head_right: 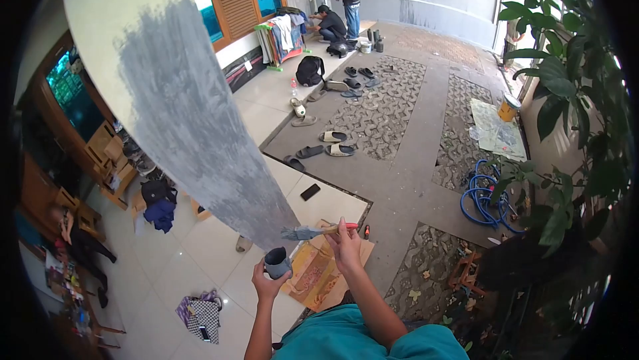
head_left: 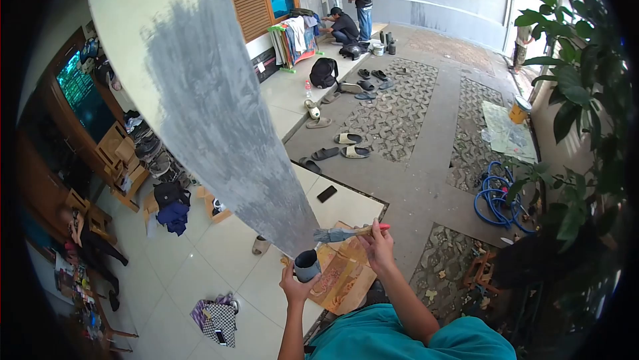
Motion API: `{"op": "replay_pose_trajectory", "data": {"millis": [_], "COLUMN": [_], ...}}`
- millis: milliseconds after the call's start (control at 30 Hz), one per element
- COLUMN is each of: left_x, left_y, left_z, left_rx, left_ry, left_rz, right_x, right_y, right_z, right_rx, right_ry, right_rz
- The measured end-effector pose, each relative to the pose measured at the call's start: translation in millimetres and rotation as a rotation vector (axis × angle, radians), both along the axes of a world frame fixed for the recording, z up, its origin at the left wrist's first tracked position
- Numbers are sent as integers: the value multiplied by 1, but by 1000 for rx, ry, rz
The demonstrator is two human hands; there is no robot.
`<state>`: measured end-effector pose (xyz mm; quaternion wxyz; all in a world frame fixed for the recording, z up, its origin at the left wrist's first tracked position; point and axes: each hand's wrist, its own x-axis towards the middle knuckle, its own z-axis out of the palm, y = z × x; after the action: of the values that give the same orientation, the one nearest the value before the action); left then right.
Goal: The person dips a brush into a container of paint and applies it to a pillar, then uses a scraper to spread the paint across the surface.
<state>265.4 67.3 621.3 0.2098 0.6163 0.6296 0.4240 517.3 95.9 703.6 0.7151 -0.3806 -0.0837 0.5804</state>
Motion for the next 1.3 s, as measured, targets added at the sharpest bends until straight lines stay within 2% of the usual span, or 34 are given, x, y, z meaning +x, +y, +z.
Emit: {"op": "replay_pose_trajectory", "data": {"millis": [267, 433, 533, 600, 633, 667, 700, 733, 833, 900, 1033, 1300], "left_x": [67, 95, 103, 106, 106, 104, 100, 94, 85, 78, 70, 69], "left_y": [25, 37, 42, 52, 58, 62, 66, 69, 77, 82, 86, 89], "left_z": [-12, -11, 0, 17, 24, 34, 34, 36, 63, 69, 83, 98], "left_rx": [-81, -81, -47, 78, 68, 47, 56, 26, 21, 59, 66, 46], "left_ry": [23, -35, -17, 88, 90, 96, 180, 221, 356, 434, 520, 555], "left_rz": [86, 115, 137, 150, 145, 141, 155, 150, 156, 126, 100, -1], "right_x": [68, 80, 80, 79, 81, 86, 87, 85, 85, 88, 88, 83], "right_y": [53, 88, 103, 114, 120, 125, 125, 123, 120, 119, 112, 109], "right_z": [-23, -10, 3, 6, -2, -11, 7, 27, 53, 61, 63, 66], "right_rx": [-48, -119, -73, -22, 90, 105, 170, 295, 383, 562, 653, 623], "right_ry": [36, 28, 22, -116, -245, -482, -596, -438, -436, -491, -613, -781], "right_rz": [48, 85, 117, 81, 60, 68, 61, 88, 116, 134, 178, 277]}}
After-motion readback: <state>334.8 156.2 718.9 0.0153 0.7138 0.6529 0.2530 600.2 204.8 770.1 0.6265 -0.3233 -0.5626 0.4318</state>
